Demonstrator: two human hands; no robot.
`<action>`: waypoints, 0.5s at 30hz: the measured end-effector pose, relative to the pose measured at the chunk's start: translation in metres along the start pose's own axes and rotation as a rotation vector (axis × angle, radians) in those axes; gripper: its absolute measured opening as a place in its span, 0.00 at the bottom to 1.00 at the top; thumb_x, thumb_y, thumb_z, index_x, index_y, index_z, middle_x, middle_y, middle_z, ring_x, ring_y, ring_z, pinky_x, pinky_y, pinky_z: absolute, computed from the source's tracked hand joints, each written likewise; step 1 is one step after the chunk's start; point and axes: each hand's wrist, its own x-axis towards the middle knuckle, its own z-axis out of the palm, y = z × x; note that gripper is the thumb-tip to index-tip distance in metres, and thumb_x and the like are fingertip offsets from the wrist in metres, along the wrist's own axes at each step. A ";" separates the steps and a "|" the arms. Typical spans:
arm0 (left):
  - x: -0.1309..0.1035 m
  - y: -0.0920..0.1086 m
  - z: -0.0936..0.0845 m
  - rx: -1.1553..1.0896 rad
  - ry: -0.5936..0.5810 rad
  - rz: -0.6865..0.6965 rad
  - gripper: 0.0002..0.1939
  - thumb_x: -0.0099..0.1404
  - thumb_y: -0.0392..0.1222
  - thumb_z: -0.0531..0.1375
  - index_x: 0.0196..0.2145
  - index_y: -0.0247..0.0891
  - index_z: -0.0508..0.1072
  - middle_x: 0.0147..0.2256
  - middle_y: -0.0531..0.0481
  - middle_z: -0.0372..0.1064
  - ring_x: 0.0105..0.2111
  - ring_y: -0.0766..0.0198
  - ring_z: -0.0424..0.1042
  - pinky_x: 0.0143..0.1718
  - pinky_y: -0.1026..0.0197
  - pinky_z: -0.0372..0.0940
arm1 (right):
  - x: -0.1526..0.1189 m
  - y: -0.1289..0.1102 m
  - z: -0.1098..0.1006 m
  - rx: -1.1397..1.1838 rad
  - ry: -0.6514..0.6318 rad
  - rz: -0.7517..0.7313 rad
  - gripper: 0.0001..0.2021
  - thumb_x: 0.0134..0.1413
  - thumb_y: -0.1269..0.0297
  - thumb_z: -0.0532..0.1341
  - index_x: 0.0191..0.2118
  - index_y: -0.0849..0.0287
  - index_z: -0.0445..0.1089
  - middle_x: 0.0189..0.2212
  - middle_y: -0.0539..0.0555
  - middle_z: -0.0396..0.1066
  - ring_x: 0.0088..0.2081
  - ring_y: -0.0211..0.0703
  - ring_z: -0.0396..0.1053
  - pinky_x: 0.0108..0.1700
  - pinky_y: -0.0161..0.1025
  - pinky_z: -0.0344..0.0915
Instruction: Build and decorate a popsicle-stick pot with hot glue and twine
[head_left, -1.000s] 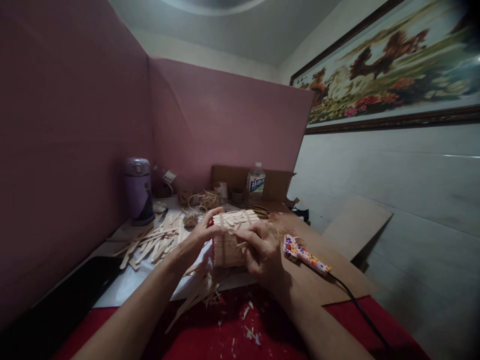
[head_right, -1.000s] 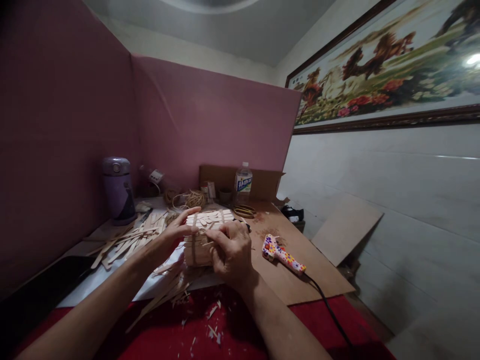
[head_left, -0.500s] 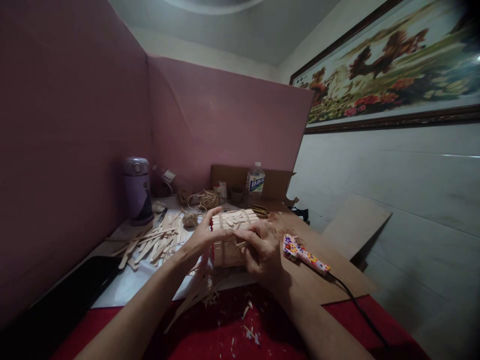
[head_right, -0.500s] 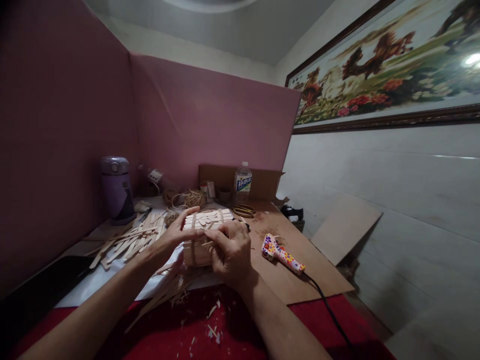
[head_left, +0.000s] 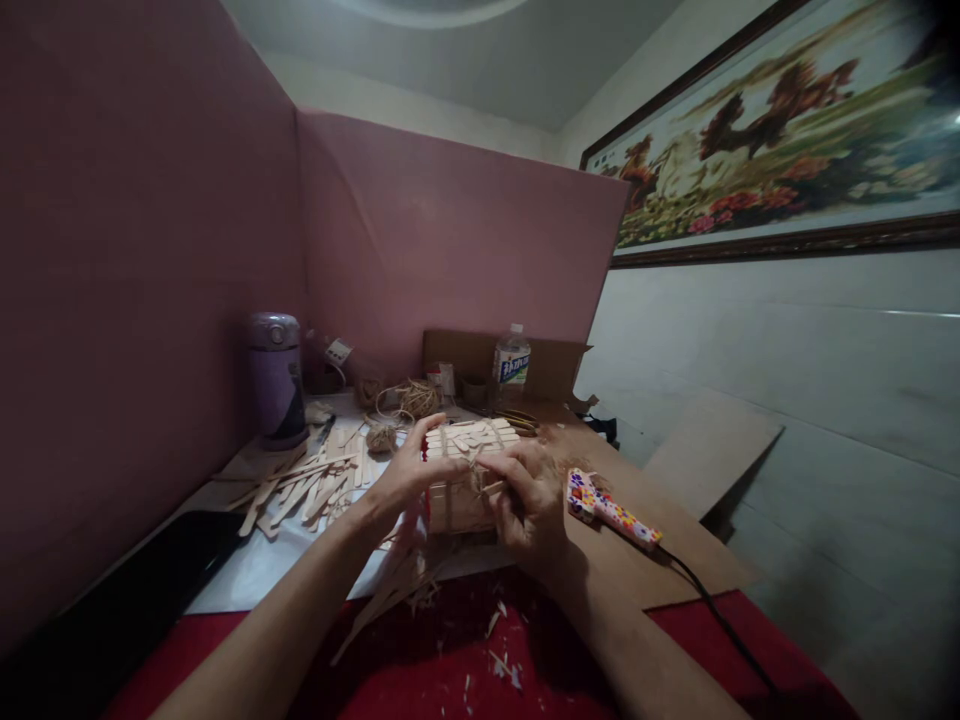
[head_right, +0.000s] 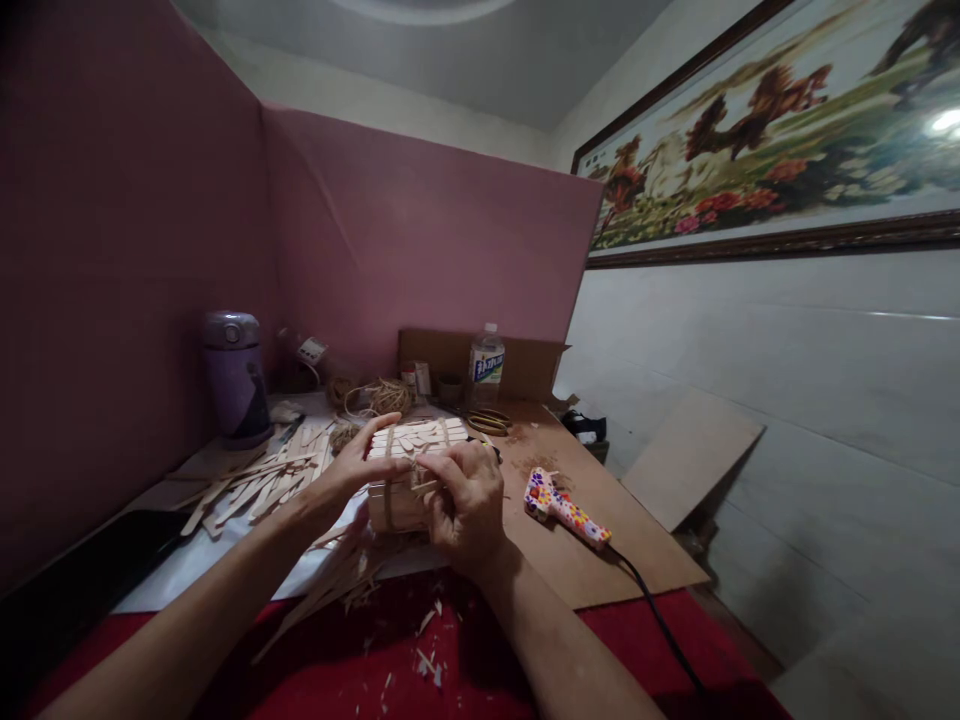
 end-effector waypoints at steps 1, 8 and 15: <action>0.001 -0.001 0.000 0.001 -0.002 -0.002 0.45 0.44 0.47 0.68 0.58 0.34 0.58 0.54 0.38 0.65 0.54 0.46 0.64 0.56 0.50 0.57 | 0.000 0.000 0.000 0.001 -0.001 -0.004 0.16 0.49 0.74 0.53 0.44 0.56 0.69 0.34 0.54 0.67 0.37 0.47 0.63 0.39 0.46 0.60; 0.003 -0.004 0.001 -0.043 0.006 -0.007 0.45 0.43 0.46 0.68 0.58 0.36 0.59 0.50 0.40 0.68 0.51 0.48 0.66 0.54 0.50 0.59 | -0.001 -0.001 0.000 -0.016 0.087 0.011 0.16 0.52 0.73 0.52 0.46 0.57 0.67 0.34 0.54 0.65 0.37 0.46 0.63 0.41 0.47 0.61; 0.002 -0.003 0.001 -0.037 0.009 -0.011 0.44 0.43 0.45 0.68 0.57 0.35 0.59 0.49 0.41 0.69 0.51 0.48 0.67 0.53 0.51 0.59 | -0.001 -0.002 0.000 -0.010 0.070 0.011 0.17 0.50 0.74 0.53 0.45 0.56 0.69 0.34 0.54 0.65 0.37 0.46 0.62 0.40 0.46 0.61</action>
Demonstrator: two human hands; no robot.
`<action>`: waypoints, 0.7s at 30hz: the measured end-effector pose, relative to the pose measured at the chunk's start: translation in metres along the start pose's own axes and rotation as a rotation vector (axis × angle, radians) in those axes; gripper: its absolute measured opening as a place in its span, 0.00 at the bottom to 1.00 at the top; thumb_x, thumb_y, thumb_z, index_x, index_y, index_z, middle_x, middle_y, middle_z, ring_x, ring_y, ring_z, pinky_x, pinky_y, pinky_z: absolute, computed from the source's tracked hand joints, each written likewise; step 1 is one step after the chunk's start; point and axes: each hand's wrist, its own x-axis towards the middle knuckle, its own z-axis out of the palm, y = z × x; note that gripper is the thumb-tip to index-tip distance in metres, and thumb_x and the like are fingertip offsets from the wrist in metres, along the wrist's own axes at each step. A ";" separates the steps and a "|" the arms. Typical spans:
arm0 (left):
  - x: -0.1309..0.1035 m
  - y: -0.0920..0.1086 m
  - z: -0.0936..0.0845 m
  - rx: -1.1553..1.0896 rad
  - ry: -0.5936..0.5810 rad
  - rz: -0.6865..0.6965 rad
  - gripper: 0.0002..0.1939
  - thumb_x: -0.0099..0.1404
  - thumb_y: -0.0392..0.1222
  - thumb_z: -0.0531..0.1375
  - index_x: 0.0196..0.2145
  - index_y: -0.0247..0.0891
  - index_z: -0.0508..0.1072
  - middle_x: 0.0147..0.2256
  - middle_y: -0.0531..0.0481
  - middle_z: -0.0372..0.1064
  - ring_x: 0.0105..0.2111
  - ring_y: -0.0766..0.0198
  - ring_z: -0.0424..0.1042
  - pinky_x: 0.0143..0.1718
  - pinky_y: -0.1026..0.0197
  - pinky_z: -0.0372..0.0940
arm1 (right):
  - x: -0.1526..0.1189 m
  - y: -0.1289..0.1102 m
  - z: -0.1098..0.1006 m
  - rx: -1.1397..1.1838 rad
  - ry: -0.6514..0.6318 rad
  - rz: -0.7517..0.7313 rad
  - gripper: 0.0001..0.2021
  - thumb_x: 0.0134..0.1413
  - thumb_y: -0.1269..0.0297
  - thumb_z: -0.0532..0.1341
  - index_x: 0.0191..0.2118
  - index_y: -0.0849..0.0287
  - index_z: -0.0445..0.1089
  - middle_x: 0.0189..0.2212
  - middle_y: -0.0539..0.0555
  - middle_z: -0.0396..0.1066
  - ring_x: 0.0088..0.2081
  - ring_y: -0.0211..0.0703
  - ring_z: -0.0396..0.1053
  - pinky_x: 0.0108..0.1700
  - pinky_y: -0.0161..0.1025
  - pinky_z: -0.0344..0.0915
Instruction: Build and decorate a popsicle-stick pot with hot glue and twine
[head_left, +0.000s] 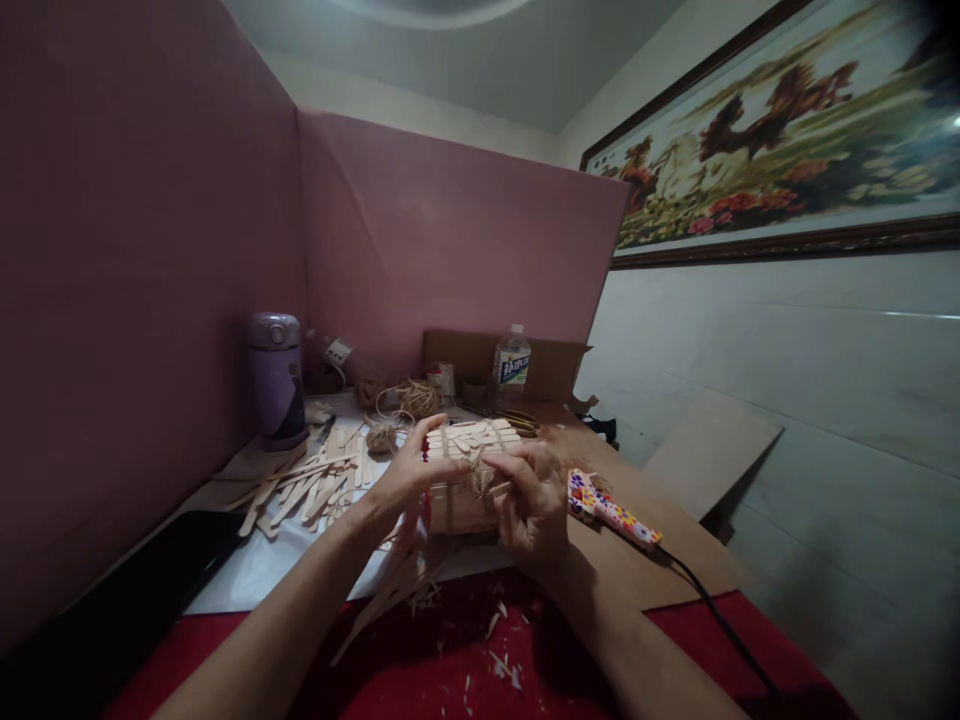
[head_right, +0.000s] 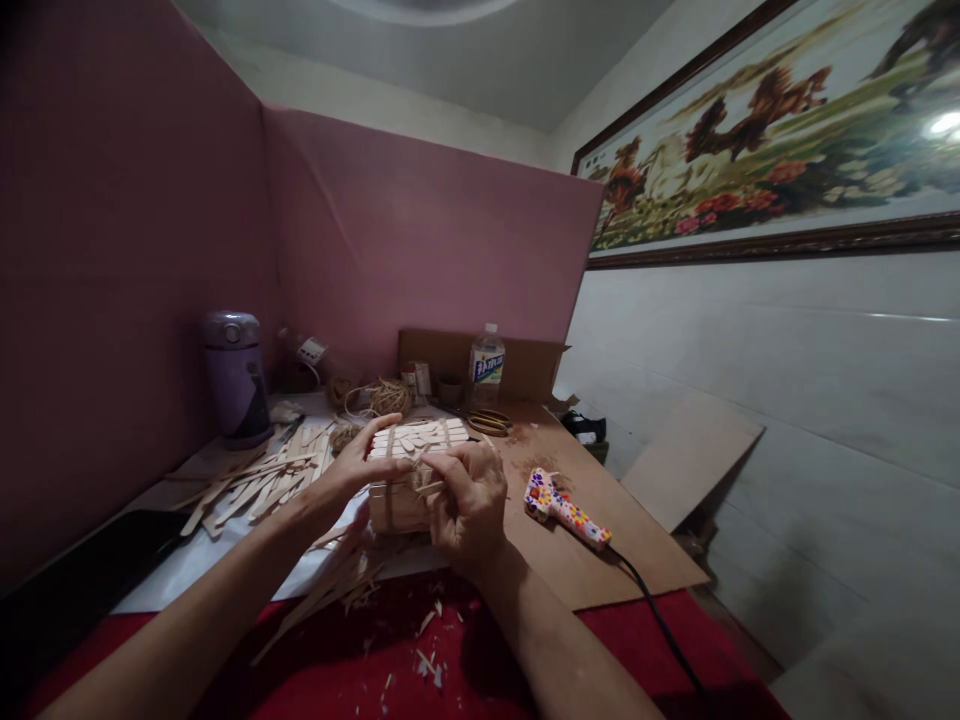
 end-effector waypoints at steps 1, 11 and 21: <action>0.000 0.000 0.000 -0.004 0.004 0.000 0.44 0.43 0.45 0.68 0.57 0.36 0.60 0.48 0.41 0.70 0.51 0.48 0.67 0.53 0.51 0.59 | 0.000 0.000 0.000 0.003 0.012 0.010 0.16 0.50 0.74 0.53 0.45 0.56 0.69 0.34 0.54 0.65 0.37 0.46 0.62 0.39 0.46 0.61; -0.003 0.005 0.001 0.023 -0.007 -0.007 0.43 0.45 0.45 0.67 0.58 0.35 0.59 0.50 0.40 0.67 0.51 0.49 0.66 0.53 0.52 0.59 | -0.002 0.001 0.002 0.003 0.040 0.094 0.15 0.52 0.73 0.53 0.44 0.57 0.69 0.38 0.55 0.62 0.40 0.47 0.62 0.42 0.48 0.62; 0.000 0.002 0.000 0.052 0.013 0.007 0.43 0.45 0.46 0.67 0.57 0.33 0.59 0.51 0.39 0.67 0.52 0.48 0.66 0.53 0.51 0.59 | -0.003 0.001 0.003 0.001 -0.031 0.039 0.18 0.47 0.74 0.55 0.44 0.55 0.71 0.35 0.54 0.59 0.37 0.46 0.61 0.39 0.46 0.62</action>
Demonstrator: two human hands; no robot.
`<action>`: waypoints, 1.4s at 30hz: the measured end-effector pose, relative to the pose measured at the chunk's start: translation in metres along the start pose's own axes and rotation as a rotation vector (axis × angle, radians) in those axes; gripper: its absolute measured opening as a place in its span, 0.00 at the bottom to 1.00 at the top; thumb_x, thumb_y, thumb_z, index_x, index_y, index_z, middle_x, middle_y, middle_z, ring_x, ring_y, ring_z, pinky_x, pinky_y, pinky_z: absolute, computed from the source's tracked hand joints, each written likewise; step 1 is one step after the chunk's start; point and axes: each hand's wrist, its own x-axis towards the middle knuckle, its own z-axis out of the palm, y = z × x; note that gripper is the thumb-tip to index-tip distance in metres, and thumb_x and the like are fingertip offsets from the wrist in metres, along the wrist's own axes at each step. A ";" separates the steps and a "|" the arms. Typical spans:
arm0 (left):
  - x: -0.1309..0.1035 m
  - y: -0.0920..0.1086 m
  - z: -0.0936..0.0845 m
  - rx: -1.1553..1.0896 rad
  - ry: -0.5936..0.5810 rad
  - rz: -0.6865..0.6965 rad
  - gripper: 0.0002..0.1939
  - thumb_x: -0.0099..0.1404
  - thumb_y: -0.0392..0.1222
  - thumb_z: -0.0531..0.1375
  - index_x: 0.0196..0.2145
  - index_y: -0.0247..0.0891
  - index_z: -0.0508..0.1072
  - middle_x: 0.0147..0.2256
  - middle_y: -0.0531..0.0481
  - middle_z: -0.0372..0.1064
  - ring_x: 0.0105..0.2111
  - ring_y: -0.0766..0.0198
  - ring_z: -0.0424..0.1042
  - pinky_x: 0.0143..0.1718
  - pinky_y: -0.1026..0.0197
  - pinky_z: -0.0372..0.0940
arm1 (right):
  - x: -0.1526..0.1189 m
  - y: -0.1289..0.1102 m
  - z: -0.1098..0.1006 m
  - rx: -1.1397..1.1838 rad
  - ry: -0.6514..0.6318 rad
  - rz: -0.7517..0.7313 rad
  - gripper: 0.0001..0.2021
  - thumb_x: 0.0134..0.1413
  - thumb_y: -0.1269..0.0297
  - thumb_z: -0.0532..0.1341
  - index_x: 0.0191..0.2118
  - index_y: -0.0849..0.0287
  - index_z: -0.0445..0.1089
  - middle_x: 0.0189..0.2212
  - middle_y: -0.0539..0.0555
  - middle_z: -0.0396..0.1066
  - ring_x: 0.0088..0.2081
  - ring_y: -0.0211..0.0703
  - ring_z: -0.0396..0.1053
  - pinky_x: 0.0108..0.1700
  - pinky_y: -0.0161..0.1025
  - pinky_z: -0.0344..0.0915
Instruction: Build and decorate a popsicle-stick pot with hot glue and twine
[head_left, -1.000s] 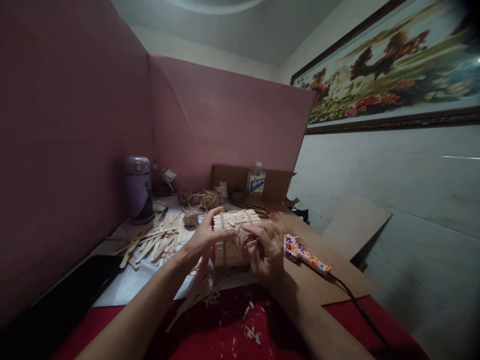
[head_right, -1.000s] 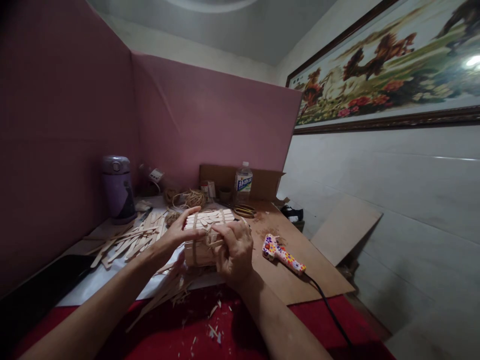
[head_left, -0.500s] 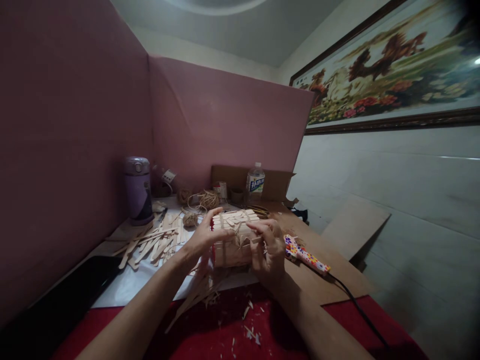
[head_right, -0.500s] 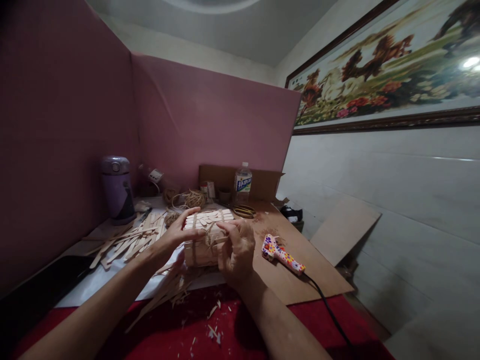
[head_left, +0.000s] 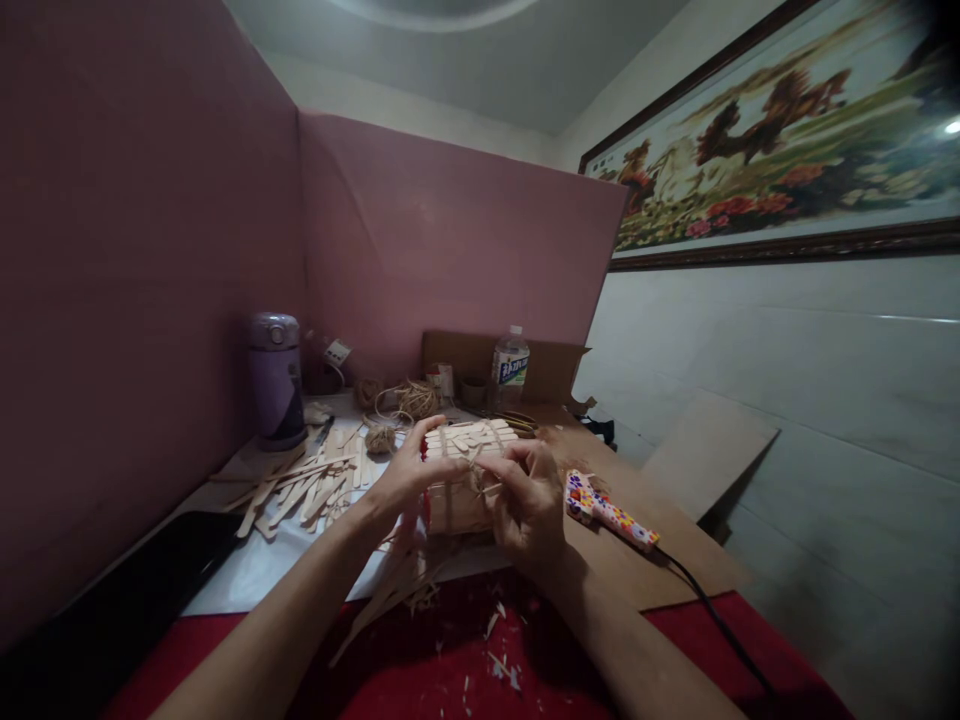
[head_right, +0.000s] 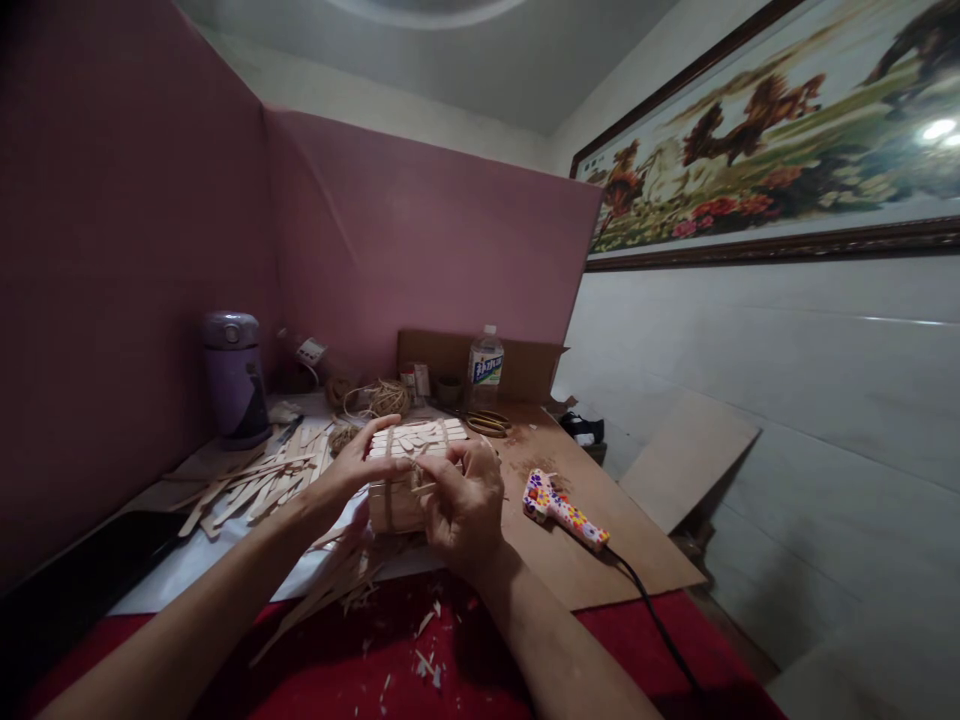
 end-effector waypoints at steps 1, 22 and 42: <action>-0.001 0.001 0.000 0.005 -0.001 0.001 0.43 0.45 0.46 0.67 0.58 0.33 0.58 0.51 0.39 0.67 0.52 0.48 0.66 0.53 0.51 0.59 | 0.000 0.000 0.000 -0.009 -0.011 -0.007 0.18 0.46 0.75 0.55 0.44 0.56 0.71 0.35 0.54 0.59 0.37 0.46 0.61 0.39 0.46 0.62; -0.007 0.006 -0.001 -0.048 -0.048 0.004 0.34 0.52 0.47 0.61 0.56 0.37 0.62 0.50 0.42 0.67 0.52 0.48 0.65 0.54 0.50 0.56 | 0.000 0.000 -0.002 -0.062 -0.057 -0.026 0.17 0.45 0.75 0.56 0.43 0.55 0.72 0.33 0.53 0.60 0.37 0.46 0.60 0.38 0.45 0.61; -0.003 0.000 -0.004 -0.100 -0.085 -0.005 0.36 0.51 0.44 0.62 0.58 0.39 0.61 0.48 0.44 0.69 0.51 0.49 0.67 0.51 0.50 0.59 | 0.000 0.000 -0.002 -0.056 -0.066 -0.027 0.17 0.46 0.74 0.56 0.43 0.55 0.71 0.33 0.53 0.60 0.37 0.46 0.61 0.38 0.45 0.61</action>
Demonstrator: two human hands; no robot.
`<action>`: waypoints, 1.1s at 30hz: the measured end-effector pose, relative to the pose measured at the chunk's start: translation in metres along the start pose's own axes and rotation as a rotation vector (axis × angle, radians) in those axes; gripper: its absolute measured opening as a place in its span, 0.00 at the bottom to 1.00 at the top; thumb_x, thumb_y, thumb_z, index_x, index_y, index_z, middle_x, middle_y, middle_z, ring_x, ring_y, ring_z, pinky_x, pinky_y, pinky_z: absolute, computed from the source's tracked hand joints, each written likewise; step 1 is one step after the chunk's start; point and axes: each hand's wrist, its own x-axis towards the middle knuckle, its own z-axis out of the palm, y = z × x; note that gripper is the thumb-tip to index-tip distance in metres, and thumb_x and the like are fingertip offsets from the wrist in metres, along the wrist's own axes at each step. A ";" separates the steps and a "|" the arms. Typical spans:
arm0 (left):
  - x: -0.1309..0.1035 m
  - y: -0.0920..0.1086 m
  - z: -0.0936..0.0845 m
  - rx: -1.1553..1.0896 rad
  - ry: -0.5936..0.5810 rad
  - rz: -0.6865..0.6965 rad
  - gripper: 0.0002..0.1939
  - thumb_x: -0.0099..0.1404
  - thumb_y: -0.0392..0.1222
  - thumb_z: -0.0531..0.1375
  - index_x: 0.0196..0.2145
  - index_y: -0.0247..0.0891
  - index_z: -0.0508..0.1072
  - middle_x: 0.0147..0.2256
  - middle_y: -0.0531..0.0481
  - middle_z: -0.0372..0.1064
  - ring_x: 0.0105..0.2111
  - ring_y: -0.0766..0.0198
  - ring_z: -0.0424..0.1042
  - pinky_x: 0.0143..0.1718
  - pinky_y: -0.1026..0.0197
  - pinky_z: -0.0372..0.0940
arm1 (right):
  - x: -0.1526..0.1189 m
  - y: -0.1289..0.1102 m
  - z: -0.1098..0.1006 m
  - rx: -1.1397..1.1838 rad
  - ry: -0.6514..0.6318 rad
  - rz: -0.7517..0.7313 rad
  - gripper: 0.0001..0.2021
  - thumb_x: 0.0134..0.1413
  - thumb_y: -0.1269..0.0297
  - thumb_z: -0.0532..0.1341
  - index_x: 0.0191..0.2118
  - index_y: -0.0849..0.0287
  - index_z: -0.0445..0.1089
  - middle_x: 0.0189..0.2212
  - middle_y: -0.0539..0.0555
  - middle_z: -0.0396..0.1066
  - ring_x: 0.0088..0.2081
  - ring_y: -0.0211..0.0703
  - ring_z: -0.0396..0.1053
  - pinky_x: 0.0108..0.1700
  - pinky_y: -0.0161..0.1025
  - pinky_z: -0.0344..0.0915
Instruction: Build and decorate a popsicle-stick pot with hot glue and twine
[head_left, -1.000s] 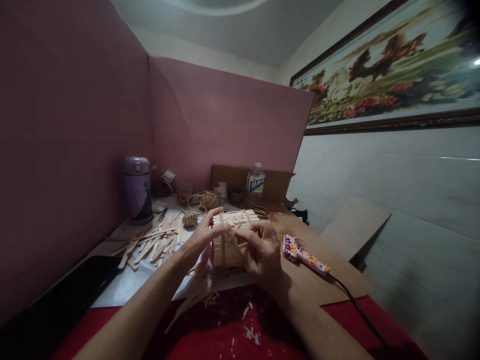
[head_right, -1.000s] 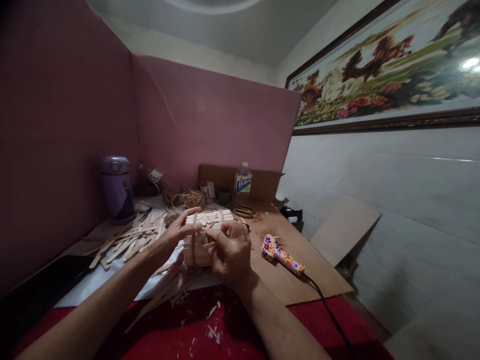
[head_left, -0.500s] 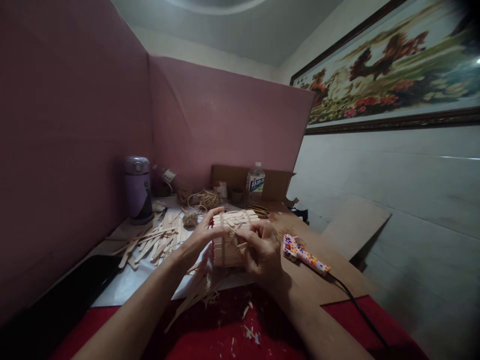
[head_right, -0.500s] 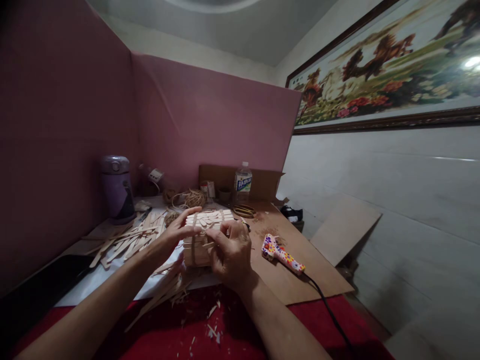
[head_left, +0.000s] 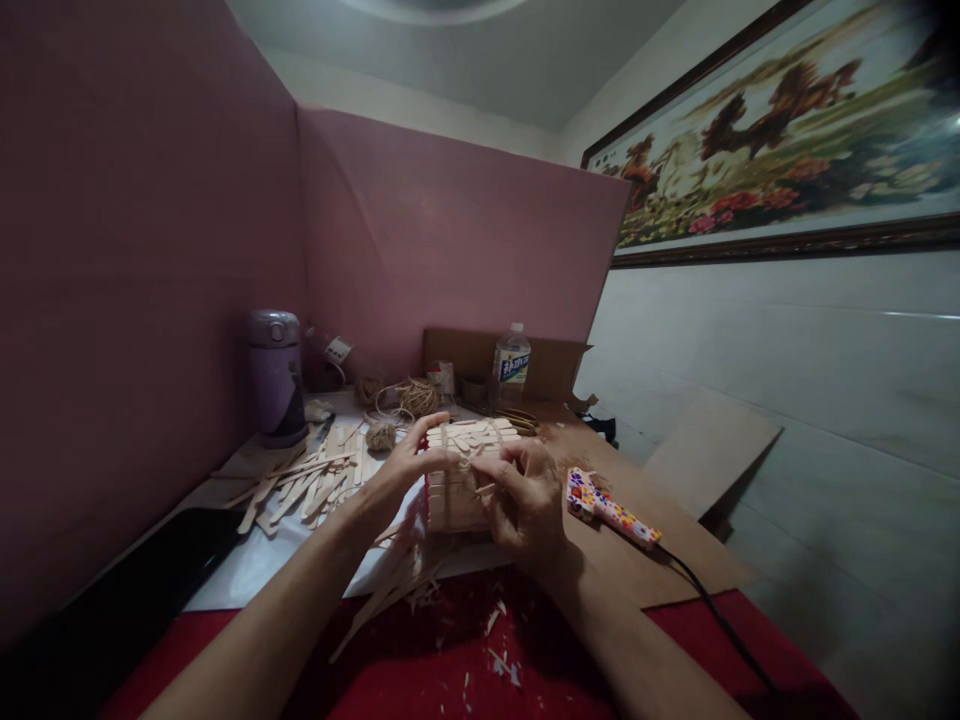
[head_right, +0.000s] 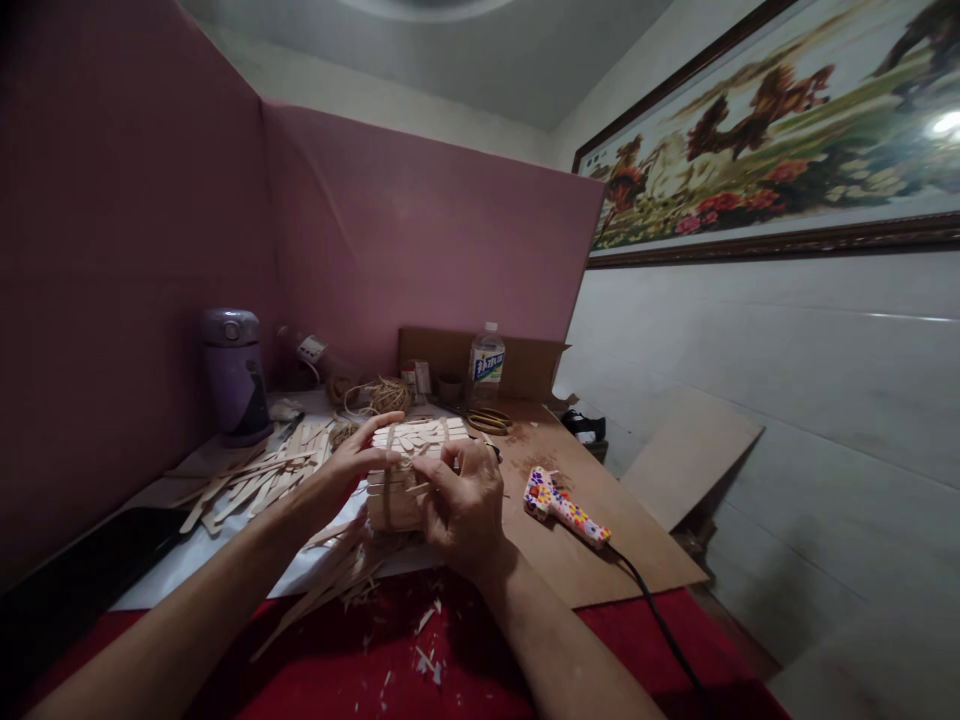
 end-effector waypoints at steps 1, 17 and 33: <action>0.000 0.000 0.000 -0.005 -0.004 -0.003 0.36 0.50 0.43 0.63 0.58 0.38 0.60 0.48 0.43 0.70 0.51 0.49 0.67 0.51 0.50 0.59 | 0.000 0.000 0.000 -0.001 0.003 -0.003 0.17 0.45 0.74 0.56 0.43 0.55 0.71 0.33 0.53 0.60 0.36 0.46 0.61 0.38 0.45 0.61; -0.002 0.003 0.002 0.015 0.015 0.007 0.37 0.49 0.44 0.64 0.57 0.39 0.61 0.48 0.44 0.70 0.51 0.49 0.67 0.53 0.50 0.59 | 0.002 -0.001 -0.001 -0.004 0.009 -0.018 0.18 0.44 0.75 0.56 0.43 0.55 0.71 0.33 0.53 0.61 0.36 0.46 0.61 0.38 0.45 0.62; 0.002 0.002 0.005 0.080 0.055 0.007 0.42 0.44 0.45 0.66 0.56 0.35 0.60 0.49 0.40 0.68 0.51 0.47 0.66 0.53 0.49 0.59 | 0.000 -0.001 0.000 0.058 0.053 0.027 0.17 0.47 0.75 0.55 0.43 0.57 0.71 0.35 0.55 0.63 0.38 0.47 0.63 0.41 0.48 0.62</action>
